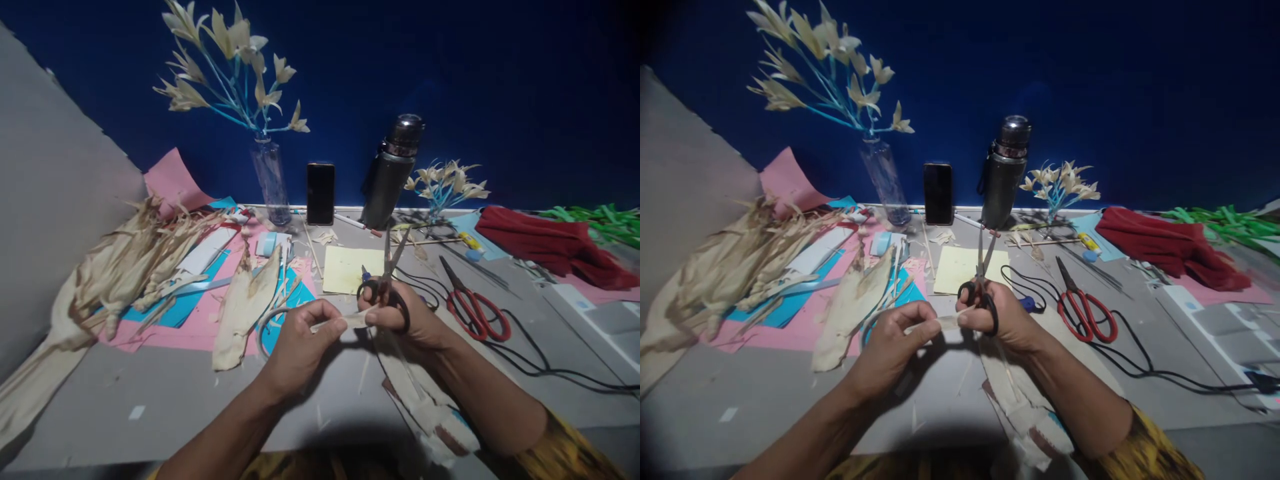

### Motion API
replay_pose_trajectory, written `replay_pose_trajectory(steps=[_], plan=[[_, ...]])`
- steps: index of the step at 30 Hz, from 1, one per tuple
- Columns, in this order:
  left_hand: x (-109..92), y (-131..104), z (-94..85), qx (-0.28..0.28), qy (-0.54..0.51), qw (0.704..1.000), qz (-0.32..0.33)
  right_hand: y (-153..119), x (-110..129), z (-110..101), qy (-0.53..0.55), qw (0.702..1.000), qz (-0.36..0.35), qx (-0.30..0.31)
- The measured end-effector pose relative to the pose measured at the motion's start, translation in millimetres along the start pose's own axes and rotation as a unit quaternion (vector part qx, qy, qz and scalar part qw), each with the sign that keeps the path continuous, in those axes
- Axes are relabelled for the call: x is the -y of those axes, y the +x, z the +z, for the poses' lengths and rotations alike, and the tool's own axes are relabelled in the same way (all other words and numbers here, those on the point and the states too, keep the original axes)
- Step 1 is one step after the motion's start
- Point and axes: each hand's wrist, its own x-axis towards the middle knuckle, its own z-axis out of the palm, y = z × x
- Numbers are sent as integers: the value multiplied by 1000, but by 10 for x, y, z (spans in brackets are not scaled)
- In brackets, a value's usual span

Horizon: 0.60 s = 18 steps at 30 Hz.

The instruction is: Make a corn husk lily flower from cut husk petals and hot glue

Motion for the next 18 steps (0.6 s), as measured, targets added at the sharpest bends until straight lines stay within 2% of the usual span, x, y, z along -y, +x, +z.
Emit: replay_pose_trajectory(steps=[3,5,8,10,14,18], plan=[[23,5,4,19,-20,1000,2,7,-16,-2,-2,1000,1,0],[63,15,-10,26,-70,997,-13,30,-4,-47,53,999,3,10],[103,24,-39,22,-123,992,-21,61,20,-99,126,992,-22,-6],[96,19,-47,15,-116,993,-16,64,16,-88,106,994,-31,-3],[46,-5,-20,6,-82,997,-15,37,-24,-1,-1,1000,-20,4],[62,2,11,33,-111,993,-28,34,-25,7,40,999,-30,21]])
